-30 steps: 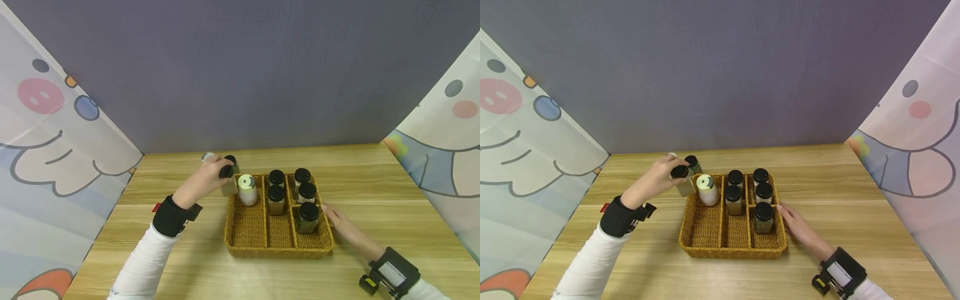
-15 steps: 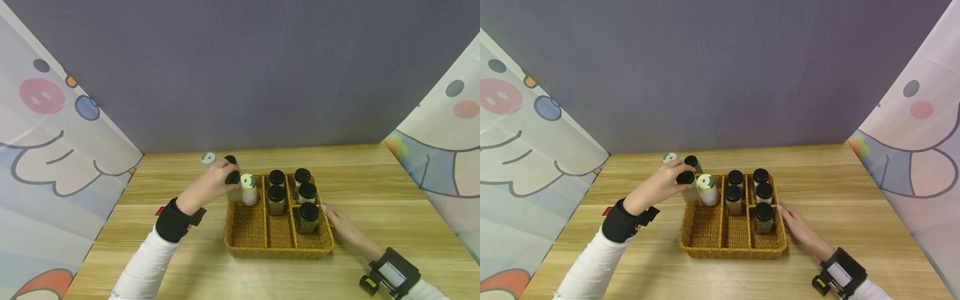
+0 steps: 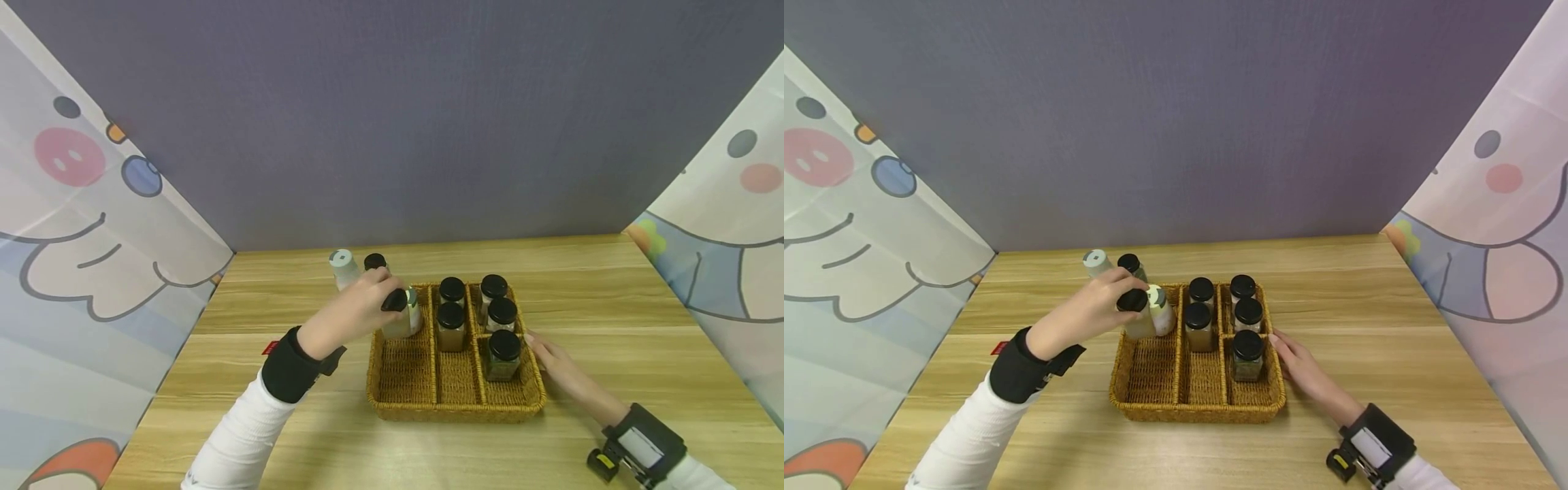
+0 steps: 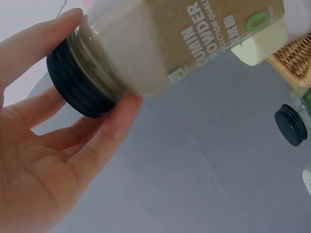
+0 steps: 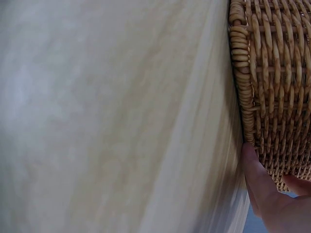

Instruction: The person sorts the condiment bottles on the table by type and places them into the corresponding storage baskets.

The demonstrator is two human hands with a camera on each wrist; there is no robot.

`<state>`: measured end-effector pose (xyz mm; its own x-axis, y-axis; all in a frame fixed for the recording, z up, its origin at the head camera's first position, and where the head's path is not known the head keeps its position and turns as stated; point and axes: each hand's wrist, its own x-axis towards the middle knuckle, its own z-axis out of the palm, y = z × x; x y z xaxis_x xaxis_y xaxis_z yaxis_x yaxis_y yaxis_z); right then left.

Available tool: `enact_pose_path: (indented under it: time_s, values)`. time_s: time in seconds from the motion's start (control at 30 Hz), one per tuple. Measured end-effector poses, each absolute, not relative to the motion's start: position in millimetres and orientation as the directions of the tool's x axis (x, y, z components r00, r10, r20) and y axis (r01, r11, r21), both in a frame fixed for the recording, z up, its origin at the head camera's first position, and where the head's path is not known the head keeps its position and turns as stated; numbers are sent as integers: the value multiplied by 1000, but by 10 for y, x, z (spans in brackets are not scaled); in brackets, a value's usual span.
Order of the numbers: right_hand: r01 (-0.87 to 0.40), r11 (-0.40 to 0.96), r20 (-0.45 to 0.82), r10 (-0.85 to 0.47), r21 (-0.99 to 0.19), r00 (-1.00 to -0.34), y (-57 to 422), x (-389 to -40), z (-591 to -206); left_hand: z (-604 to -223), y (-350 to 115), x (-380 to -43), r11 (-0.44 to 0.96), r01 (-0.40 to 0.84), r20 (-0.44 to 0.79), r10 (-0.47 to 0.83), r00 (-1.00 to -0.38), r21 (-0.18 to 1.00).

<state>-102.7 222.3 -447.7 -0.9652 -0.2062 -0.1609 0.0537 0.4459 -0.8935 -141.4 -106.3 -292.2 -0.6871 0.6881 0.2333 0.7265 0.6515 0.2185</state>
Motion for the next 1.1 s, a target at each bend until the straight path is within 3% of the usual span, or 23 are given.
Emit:
enact_pose_path:
  time_s: [0.4, 1.1]
  values:
    - [52, 444, -161, -212, -895, -964, 2230, -1032, -4480, -2867, -918, -1315, 645, 736, 211, 705, -677, 207]
    - [51, 429, -159, -221, -902, -962, 2226, -1024, -4457, -2901, -619, -1245, 521, 840, 198, 817, -542, 150]
